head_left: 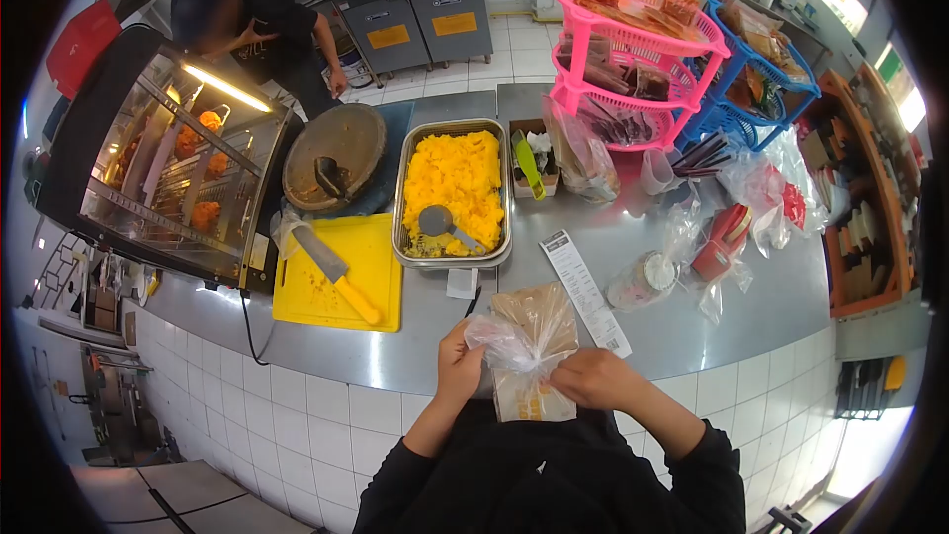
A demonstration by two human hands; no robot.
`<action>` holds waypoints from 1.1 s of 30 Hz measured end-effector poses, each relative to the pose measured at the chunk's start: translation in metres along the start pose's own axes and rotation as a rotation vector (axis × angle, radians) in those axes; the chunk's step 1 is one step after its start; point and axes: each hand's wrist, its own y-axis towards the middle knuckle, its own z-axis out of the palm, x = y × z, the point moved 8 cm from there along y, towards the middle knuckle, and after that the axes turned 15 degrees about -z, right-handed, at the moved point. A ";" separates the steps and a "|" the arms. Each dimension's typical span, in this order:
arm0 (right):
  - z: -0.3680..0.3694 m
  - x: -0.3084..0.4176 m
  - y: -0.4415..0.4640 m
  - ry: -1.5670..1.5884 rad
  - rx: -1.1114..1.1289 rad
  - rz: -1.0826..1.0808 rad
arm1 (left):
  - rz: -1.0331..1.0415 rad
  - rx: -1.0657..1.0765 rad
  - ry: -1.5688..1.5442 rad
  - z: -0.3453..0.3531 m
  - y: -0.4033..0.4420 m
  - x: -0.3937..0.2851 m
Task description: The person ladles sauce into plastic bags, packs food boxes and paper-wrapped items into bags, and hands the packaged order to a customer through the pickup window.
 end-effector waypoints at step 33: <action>-0.042 -0.007 0.049 0.134 -0.335 0.292 | 0.405 -0.170 0.691 0.037 -0.031 -0.073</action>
